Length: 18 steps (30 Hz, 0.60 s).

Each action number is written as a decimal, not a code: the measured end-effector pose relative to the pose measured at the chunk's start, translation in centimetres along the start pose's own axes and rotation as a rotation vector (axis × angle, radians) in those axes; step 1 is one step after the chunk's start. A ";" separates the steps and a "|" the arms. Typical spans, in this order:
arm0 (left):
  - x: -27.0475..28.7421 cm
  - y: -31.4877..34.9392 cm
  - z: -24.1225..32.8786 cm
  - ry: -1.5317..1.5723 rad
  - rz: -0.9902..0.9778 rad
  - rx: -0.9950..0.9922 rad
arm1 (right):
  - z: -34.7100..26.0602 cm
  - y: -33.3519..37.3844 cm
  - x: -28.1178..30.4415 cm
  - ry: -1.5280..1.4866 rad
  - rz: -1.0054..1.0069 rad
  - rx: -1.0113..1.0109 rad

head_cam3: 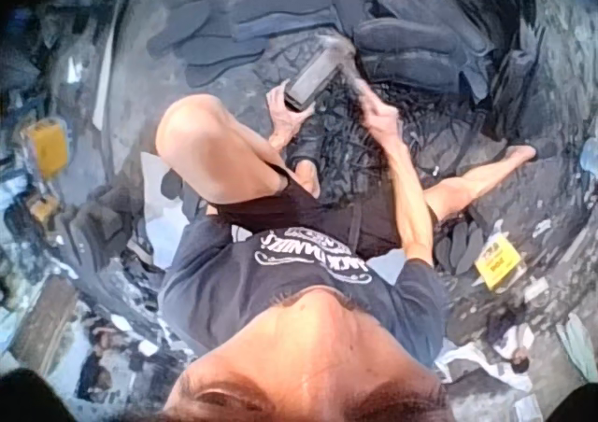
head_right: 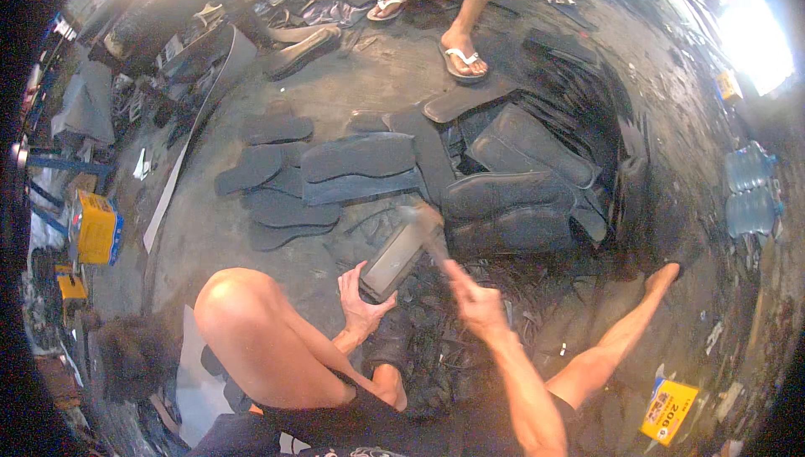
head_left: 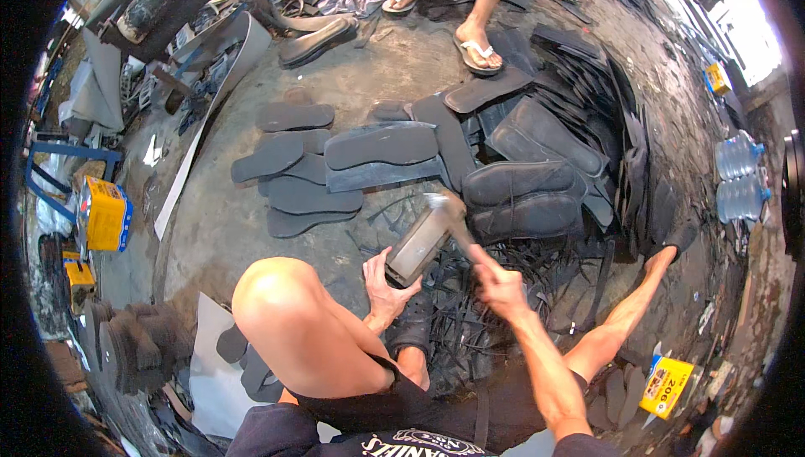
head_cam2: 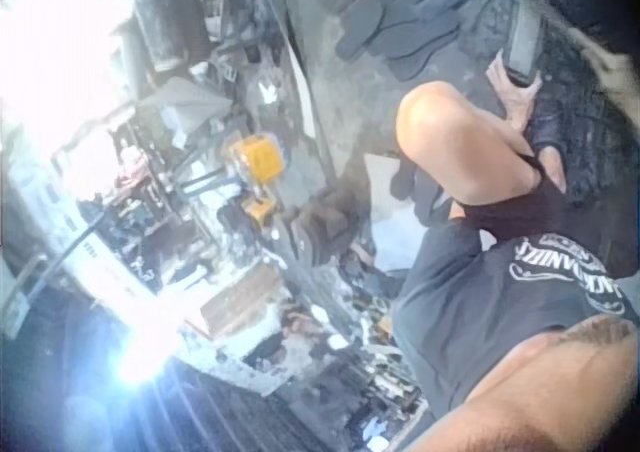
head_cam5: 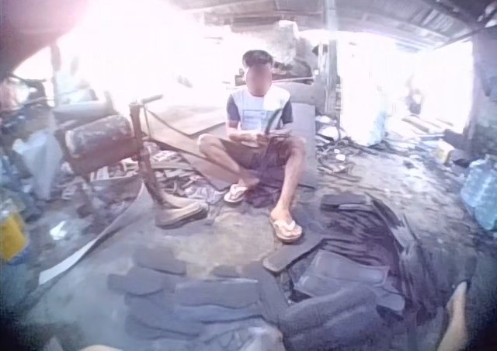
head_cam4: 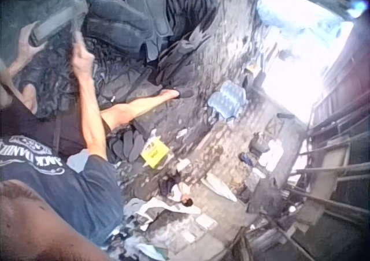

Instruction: The person sits on the floor and uses a knife to cut black rubber sheets into smaller pieces. The person repeatedly picks up rubber pieces, cuts them, and places them aside.

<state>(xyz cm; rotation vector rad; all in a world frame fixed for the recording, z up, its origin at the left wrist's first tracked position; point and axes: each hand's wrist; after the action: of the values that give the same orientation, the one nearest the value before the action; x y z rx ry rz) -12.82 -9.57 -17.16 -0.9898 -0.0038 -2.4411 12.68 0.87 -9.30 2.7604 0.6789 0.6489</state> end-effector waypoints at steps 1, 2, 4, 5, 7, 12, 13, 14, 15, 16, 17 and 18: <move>0.0 -0.2 0.1 -0.002 0.000 -0.007 | -1.1 -0.7 -2.8 -0.058 -0.055 0.044; -0.1 -0.4 0.2 -0.002 -0.004 -0.019 | -1.4 -1.1 -5.0 -0.079 -0.102 0.068; 0.4 -0.5 0.2 0.018 -0.019 -0.040 | -0.8 -1.4 -6.8 -0.054 -0.140 0.083; 0.1 -0.8 0.4 0.033 -0.022 -0.047 | -0.2 -1.7 -5.7 -0.012 -0.145 0.099; 0.2 -0.6 0.7 0.027 -0.030 -0.021 | 2.3 -1.6 -3.1 0.056 -0.091 0.197; -0.4 -0.1 -0.1 0.018 0.007 -0.013 | 1.7 -1.8 3.9 0.269 0.210 0.400; 0.2 0.1 -0.5 0.001 0.014 0.003 | -0.9 -2.2 2.4 0.362 0.175 0.330; 0.5 0.1 -0.8 -0.011 0.013 0.008 | -3.7 -2.7 1.0 0.457 0.154 0.255; 0.2 -0.2 -0.3 0.005 0.000 -0.003 | -3.2 -3.8 -0.2 0.528 0.242 0.345; 0.0 -0.2 0.1 0.015 -0.013 -0.010 | -2.6 -5.0 -1.1 0.590 0.226 0.388; -0.2 -0.5 0.5 0.026 -0.021 -0.016 | -1.7 -5.7 -2.5 0.564 0.248 0.356; -0.4 -0.7 0.8 0.036 -0.020 -0.017 | -0.9 -5.9 -3.9 0.537 0.260 0.328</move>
<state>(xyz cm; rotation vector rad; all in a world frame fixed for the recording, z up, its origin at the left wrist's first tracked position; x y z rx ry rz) -12.35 -8.63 -16.73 -0.9576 0.0187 -2.4809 6.88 4.14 -11.83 3.0154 0.5629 1.4922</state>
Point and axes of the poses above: each hand's wrist, its own y-axis away from the middle knuckle, its own x-axis out of the back of the hand, z = x × y, and after that the axes turned 5 degrees about -y, right-handed
